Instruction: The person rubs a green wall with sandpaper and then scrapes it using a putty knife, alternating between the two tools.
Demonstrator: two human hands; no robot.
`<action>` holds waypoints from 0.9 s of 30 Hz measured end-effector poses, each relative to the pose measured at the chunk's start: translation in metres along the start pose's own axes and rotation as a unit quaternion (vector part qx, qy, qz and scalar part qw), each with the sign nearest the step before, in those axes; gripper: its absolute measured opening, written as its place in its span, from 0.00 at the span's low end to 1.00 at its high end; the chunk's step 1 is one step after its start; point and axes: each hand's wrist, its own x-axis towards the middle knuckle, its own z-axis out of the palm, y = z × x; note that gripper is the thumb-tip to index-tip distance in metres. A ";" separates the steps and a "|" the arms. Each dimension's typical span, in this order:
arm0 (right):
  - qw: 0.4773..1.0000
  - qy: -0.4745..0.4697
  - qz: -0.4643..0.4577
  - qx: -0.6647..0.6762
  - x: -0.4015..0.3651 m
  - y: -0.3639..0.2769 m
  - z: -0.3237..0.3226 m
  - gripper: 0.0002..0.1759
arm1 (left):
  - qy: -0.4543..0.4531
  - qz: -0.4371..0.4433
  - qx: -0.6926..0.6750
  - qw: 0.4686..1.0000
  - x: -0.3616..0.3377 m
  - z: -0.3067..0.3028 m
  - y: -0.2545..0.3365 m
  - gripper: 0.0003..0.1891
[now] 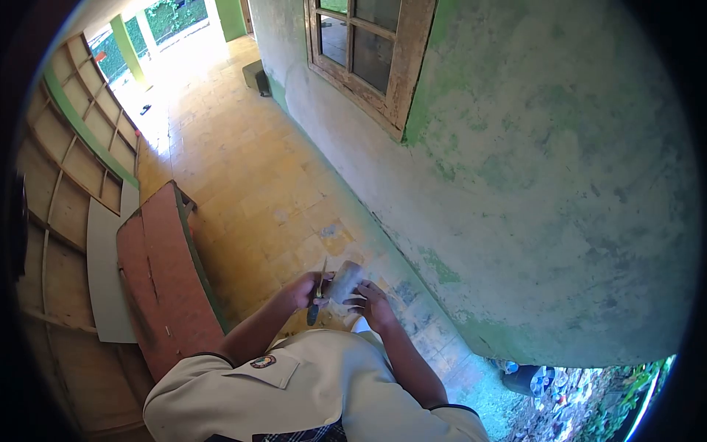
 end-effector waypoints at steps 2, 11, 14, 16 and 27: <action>0.999 0.024 -0.010 -0.027 0.001 -0.009 0.008 0.16 | 0.011 0.029 -0.024 0.999 0.005 0.008 0.004 0.13; 0.927 0.004 -0.165 -0.336 0.017 -0.021 0.004 0.09 | 0.111 0.233 -0.116 0.959 0.051 0.021 0.018 0.12; 0.884 -0.011 -0.202 -0.422 0.028 -0.024 0.015 0.12 | 0.134 0.265 -0.153 0.942 0.062 0.020 0.017 0.14; 0.874 -0.013 -0.196 -0.444 0.042 -0.019 0.012 0.15 | 0.142 0.268 -0.157 0.940 0.065 0.015 0.016 0.15; 0.869 -0.015 -0.216 -0.446 0.140 -0.021 0.053 0.24 | 0.173 0.315 -0.115 0.926 0.066 -0.031 0.094 0.19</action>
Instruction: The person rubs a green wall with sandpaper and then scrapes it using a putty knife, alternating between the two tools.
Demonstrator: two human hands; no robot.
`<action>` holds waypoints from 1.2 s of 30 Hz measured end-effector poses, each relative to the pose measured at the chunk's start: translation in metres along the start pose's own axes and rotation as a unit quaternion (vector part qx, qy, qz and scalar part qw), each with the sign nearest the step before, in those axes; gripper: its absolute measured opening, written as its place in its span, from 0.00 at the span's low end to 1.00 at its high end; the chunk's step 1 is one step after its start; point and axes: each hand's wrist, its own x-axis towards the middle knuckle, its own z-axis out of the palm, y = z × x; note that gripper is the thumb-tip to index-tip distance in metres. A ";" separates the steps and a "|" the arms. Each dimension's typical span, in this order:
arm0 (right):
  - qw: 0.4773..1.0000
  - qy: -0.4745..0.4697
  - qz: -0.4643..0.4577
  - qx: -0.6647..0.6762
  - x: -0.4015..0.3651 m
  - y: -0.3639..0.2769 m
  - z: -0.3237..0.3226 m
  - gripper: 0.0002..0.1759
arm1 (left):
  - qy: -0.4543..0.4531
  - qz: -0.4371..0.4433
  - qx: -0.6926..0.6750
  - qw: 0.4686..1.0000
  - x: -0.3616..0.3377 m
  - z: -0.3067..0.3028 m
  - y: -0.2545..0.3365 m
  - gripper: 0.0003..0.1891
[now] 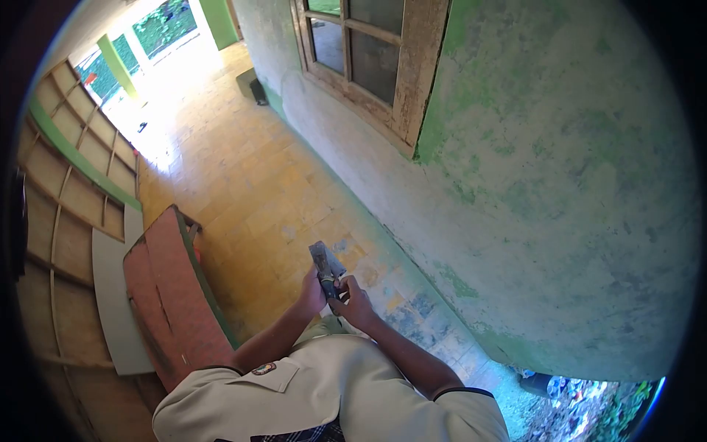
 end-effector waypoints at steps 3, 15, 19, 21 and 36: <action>1.000 0.001 0.030 0.008 0.039 -0.010 0.018 0.25 | -0.029 -0.007 0.015 0.999 0.036 -0.021 0.032 0.13; 0.948 0.006 0.095 0.302 0.131 -0.009 0.042 0.16 | 0.042 -0.014 0.175 0.983 0.102 -0.078 0.147 0.10; 0.955 0.059 0.148 0.249 0.135 -0.006 0.036 0.18 | 0.007 -0.036 0.175 0.984 0.126 -0.081 0.161 0.11; 0.955 0.090 0.149 0.239 0.137 -0.003 0.029 0.20 | -0.011 -0.049 0.197 0.979 0.137 -0.074 0.164 0.12; 0.907 0.158 0.106 0.375 0.231 0.006 -0.106 0.17 | -0.179 -0.057 0.421 0.887 0.248 0.059 0.162 0.14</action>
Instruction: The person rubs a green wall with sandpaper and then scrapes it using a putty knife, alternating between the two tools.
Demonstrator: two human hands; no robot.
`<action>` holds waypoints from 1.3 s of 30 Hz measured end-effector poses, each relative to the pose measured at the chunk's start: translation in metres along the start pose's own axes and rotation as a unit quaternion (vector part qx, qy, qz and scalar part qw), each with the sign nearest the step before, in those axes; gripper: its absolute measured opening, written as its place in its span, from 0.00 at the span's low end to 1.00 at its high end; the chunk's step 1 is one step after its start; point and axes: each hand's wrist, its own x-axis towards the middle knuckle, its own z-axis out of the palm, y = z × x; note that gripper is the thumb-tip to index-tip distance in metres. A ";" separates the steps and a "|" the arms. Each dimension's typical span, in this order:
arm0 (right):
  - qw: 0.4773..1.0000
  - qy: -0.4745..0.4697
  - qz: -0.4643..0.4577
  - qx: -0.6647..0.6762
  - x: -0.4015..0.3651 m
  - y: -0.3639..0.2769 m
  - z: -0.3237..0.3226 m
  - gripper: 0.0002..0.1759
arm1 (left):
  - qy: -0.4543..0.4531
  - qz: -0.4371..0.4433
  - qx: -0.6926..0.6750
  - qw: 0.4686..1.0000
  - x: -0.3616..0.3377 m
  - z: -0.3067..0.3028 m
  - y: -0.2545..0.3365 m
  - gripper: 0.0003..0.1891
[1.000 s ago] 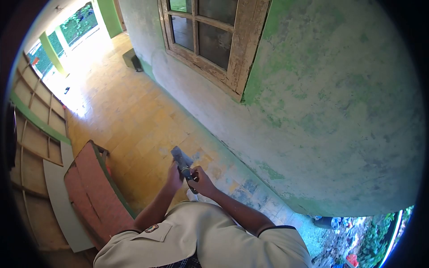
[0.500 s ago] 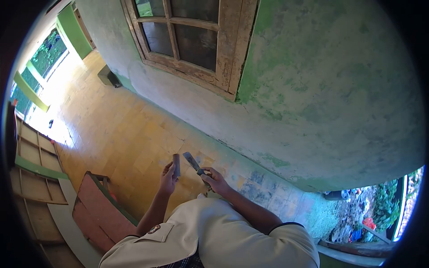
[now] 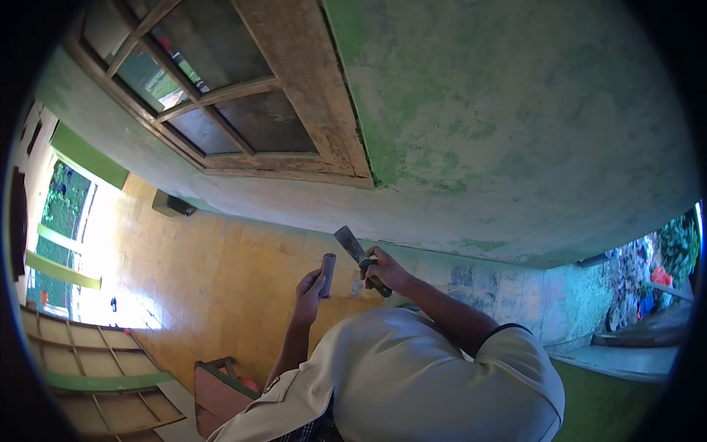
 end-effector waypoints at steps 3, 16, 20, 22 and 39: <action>1.000 0.016 -0.014 0.009 0.023 -0.012 -0.029 0.16 | -0.036 0.027 -0.001 0.999 0.034 0.015 0.026 0.12; 0.971 0.221 -0.085 -0.008 0.007 -0.028 -0.095 0.11 | -0.256 0.043 0.098 0.961 0.130 0.075 0.102 0.14; 0.953 0.291 -0.078 -0.024 -0.018 -0.021 -0.108 0.08 | -0.366 0.032 0.135 0.920 0.153 0.084 0.138 0.15; 0.944 0.320 -0.080 -0.025 -0.023 -0.014 -0.115 0.08 | -0.397 0.024 0.128 0.909 0.166 0.085 0.154 0.15; 0.874 0.479 -0.077 0.012 0.099 -0.007 -0.066 0.22 | -0.501 0.097 0.157 0.845 0.267 0.049 0.291 0.19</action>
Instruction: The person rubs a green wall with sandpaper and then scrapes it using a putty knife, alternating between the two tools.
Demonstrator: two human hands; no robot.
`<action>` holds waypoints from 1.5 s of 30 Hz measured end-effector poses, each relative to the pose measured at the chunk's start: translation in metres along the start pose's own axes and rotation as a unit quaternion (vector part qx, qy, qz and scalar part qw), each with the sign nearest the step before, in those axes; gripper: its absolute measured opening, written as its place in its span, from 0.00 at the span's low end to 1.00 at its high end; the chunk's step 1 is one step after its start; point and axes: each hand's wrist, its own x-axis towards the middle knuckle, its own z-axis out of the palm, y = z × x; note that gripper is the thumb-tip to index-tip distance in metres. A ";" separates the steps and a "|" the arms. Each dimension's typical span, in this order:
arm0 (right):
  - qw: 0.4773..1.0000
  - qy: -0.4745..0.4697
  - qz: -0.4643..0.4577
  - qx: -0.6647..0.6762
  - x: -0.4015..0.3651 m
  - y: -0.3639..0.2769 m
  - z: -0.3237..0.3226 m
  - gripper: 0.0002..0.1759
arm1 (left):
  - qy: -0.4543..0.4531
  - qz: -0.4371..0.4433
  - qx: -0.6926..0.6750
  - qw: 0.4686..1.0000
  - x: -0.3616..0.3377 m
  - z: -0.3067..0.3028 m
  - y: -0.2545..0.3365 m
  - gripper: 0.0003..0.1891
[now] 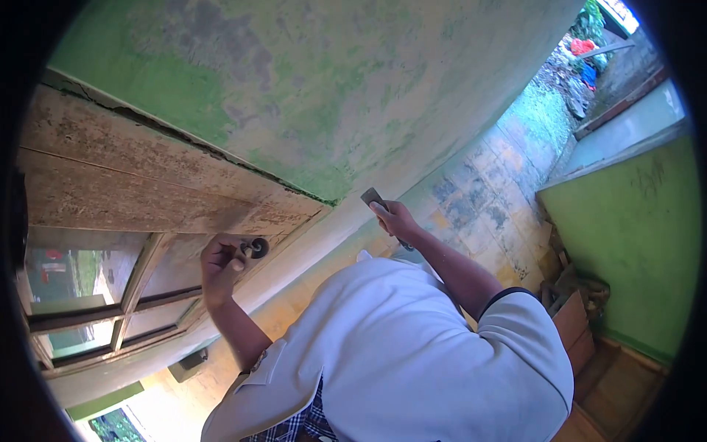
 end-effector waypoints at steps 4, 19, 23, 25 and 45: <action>0.998 0.057 -0.010 -0.001 0.002 -0.001 0.015 0.23 | -0.023 0.016 0.011 1.000 0.012 -0.020 0.004 0.20; 0.967 0.200 -0.127 -0.090 0.037 0.009 0.035 0.26 | -0.141 -0.019 -0.059 0.988 0.018 -0.045 -0.001 0.19; 0.973 0.201 -0.106 -0.036 0.039 -0.004 0.043 0.28 | -0.130 0.004 -0.065 0.989 0.019 -0.043 -0.005 0.19; 0.975 0.197 -0.099 -0.004 0.035 0.006 0.047 0.29 | -0.125 0.005 -0.062 0.990 0.018 -0.042 -0.006 0.19; 0.974 0.188 -0.050 -0.119 0.019 0.062 0.029 0.28 | -0.098 0.017 -0.053 0.994 0.016 -0.038 -0.006 0.21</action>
